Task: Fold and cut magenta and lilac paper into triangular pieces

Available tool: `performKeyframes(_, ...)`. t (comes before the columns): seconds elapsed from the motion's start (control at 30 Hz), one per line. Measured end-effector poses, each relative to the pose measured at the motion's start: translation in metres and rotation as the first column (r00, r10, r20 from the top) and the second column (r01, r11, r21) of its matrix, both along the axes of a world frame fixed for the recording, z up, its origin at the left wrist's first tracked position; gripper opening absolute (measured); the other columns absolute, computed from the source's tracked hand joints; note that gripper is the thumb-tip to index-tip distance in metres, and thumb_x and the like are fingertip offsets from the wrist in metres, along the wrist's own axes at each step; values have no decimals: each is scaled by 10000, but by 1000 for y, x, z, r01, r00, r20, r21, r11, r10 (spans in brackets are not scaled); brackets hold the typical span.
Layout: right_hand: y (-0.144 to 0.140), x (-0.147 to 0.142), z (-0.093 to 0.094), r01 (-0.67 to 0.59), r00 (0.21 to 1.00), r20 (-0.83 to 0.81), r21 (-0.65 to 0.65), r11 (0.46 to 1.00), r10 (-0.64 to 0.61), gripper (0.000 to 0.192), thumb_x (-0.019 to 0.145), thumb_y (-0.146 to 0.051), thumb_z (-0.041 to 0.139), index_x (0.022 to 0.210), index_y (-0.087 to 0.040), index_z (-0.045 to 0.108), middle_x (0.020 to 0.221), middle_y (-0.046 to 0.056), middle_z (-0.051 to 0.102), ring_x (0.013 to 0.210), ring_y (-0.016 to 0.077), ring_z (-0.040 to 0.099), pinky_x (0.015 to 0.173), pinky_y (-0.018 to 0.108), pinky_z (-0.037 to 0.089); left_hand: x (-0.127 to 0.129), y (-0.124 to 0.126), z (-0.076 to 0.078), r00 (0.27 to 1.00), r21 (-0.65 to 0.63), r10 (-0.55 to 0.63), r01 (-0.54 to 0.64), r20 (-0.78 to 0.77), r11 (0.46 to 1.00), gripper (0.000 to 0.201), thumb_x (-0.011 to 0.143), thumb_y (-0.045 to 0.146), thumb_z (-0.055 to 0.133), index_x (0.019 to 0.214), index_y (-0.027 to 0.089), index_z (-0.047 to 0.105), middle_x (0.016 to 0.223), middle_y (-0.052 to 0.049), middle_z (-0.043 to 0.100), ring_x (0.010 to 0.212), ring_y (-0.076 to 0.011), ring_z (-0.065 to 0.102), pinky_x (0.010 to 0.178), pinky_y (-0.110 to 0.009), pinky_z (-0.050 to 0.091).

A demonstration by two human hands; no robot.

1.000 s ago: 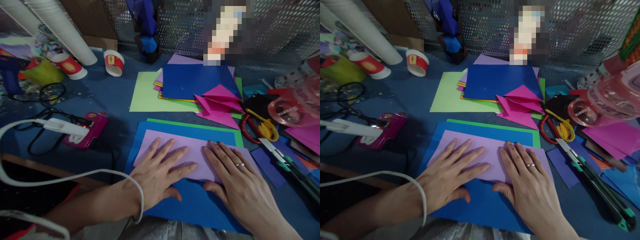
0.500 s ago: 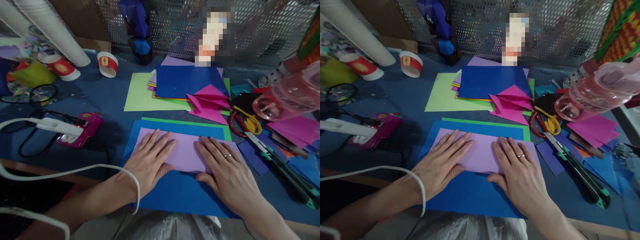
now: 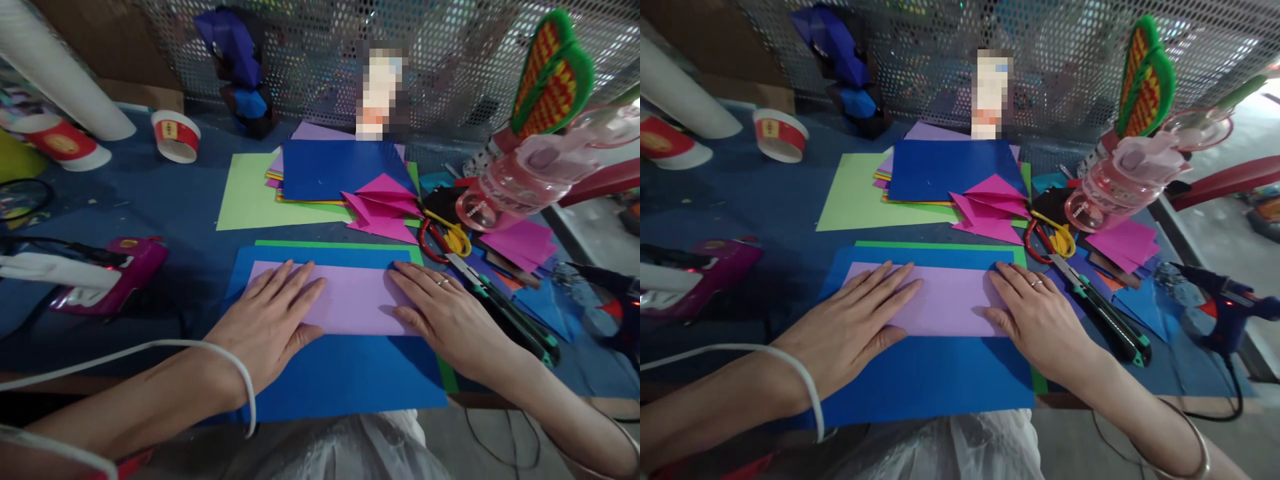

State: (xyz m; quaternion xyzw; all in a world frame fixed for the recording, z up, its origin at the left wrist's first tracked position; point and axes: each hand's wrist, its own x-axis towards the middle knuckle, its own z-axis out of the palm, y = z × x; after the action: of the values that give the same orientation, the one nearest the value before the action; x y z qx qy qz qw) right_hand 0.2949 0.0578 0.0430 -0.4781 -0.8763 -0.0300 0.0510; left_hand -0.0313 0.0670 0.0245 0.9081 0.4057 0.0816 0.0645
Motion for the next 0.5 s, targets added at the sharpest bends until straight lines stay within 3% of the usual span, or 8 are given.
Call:
performKeyframes(0.2,-1,-9,-3,11,1000,15,40,999,-12,533,1117,-458,393,1405,-92,652,1457,196,671,1322,360,662,1043,531,592,13,14,8,999,17,-29,28,31,999,591,1114,517,325,1350,139,712,1454,-228,646,1387,-417,592,1088,-589,554)
performKeyframes(0.33,3,-5,1,30,1000,-6,-15,999,-30,500,1110,-442,431,1448,-121,610,1477,184,655,1317,341,657,1040,522,584,21,24,9,993,-6,-46,47,105,999,512,1126,335,294,1109,152,772,1298,-184,708,1227,-340,692,1017,-518,605)
performKeyframes(0.5,20,0,14,42,997,71,-92,995,-35,502,1066,-481,537,1431,-140,597,1400,177,673,1187,345,686,961,505,576,21,43,9,988,-12,-77,79,135,997,503,1123,378,299,979,192,744,1194,-114,727,987,-276,736,816,-437,620)
